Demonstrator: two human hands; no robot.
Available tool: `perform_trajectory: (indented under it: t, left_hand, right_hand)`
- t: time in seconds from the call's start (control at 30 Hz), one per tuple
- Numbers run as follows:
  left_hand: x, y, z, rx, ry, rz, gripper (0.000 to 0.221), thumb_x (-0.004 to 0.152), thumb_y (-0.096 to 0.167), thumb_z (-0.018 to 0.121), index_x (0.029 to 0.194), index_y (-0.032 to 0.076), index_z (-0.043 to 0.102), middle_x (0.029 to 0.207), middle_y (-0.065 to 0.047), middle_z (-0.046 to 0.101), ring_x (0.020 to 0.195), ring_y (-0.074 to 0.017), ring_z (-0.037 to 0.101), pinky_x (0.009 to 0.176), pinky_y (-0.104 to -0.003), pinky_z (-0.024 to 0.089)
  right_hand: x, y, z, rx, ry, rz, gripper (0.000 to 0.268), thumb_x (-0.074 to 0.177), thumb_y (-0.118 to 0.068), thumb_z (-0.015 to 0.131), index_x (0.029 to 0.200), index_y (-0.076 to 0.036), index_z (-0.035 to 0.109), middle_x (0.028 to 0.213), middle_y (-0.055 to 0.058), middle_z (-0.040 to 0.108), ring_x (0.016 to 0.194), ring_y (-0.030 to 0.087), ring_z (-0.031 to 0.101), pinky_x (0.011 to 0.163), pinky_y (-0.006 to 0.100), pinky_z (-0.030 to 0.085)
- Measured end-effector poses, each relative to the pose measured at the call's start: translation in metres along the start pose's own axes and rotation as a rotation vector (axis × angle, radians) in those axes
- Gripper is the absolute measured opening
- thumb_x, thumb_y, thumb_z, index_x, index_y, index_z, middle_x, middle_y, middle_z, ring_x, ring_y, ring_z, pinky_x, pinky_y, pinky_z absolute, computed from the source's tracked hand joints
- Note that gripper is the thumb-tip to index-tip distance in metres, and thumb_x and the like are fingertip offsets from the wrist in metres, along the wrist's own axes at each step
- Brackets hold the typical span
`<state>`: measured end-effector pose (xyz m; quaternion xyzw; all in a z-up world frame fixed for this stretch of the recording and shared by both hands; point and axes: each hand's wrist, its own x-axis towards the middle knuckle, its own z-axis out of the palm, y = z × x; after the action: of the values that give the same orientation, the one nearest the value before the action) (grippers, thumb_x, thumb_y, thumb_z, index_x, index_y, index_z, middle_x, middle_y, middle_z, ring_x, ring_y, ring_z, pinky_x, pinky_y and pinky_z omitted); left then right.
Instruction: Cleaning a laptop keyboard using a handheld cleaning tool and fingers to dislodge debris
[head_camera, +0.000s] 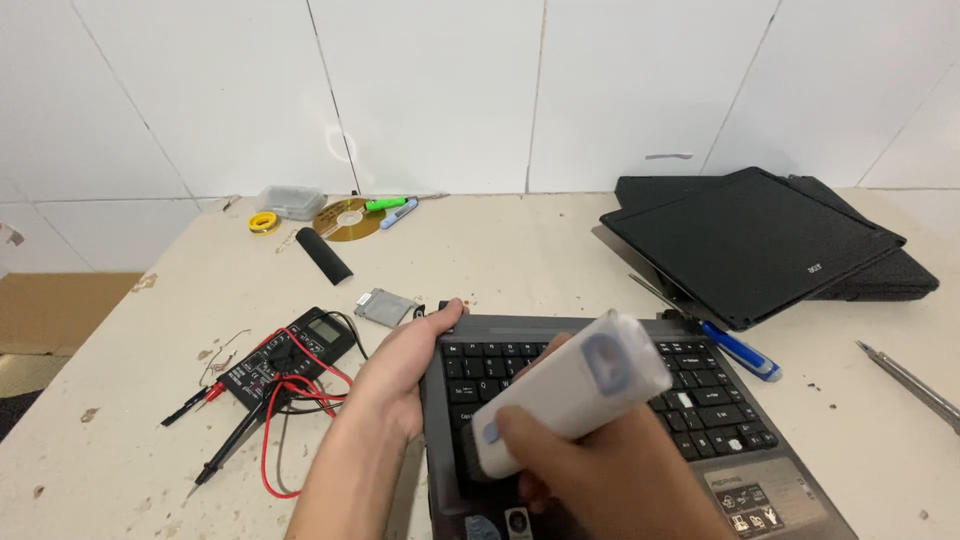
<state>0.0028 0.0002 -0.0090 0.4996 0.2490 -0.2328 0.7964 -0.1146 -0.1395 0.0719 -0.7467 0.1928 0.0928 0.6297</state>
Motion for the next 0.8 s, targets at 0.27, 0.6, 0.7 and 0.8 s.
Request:
perform_trajectory:
  t: [0.27, 0.6, 0.7, 0.8]
  left_hand:
    - [0.000, 0.001, 0.000, -0.007, -0.002, -0.001, 0.026, 0.094, 0.042, 0.064, 0.085, 0.017, 0.066, 0.075, -0.007, 0.069, 0.062, -0.0234, 0.063, 0.056, -0.038, 0.051]
    - [0.008, -0.002, -0.003, 0.009, -0.003, -0.002, 0.030, 0.093, 0.042, 0.064, 0.082, 0.014, 0.067, 0.073, -0.012, 0.070, 0.059, -0.0274, 0.064, 0.054, -0.042, 0.052]
    - [0.003, -0.001, -0.004, 0.021, 0.007, -0.027, 0.031, 0.093, 0.043, 0.064, 0.087, 0.013, 0.068, 0.082, -0.011, 0.073, 0.069, -0.0265, 0.067, 0.062, -0.040, 0.053]
    - [0.000, 0.001, -0.001, 0.014, 0.013, 0.004, 0.023, 0.093, 0.042, 0.066, 0.086, 0.020, 0.067, 0.075, -0.003, 0.068, 0.063, -0.0202, 0.063, 0.054, -0.035, 0.048]
  right_hand:
    - [0.007, 0.012, 0.003, -0.062, 0.019, -0.056, 0.018, 0.079, -0.009, 0.074, 0.084, -0.005, 0.056, 0.058, 0.018, 0.062, 0.045, 0.026, 0.059, 0.045, 0.035, 0.047]
    - [0.010, 0.007, 0.007, -0.053, -0.065, -0.048, 0.031, 0.082, -0.008, 0.075, 0.103, -0.013, 0.053, 0.064, 0.017, 0.064, 0.046, 0.024, 0.059, 0.042, 0.033, 0.052]
    - [0.027, 0.025, -0.009, -0.161, -0.046, -0.214, 0.018, 0.075, -0.005, 0.076, 0.083, -0.007, 0.060, 0.066, 0.009, 0.068, 0.059, 0.018, 0.061, 0.056, 0.032, 0.049]
    - [0.006, -0.008, -0.015, -0.424, 0.179, 0.080, 0.026, 0.075, -0.025, 0.080, 0.072, -0.005, 0.063, 0.066, 0.009, 0.065, 0.064, 0.017, 0.056, 0.062, 0.034, 0.045]
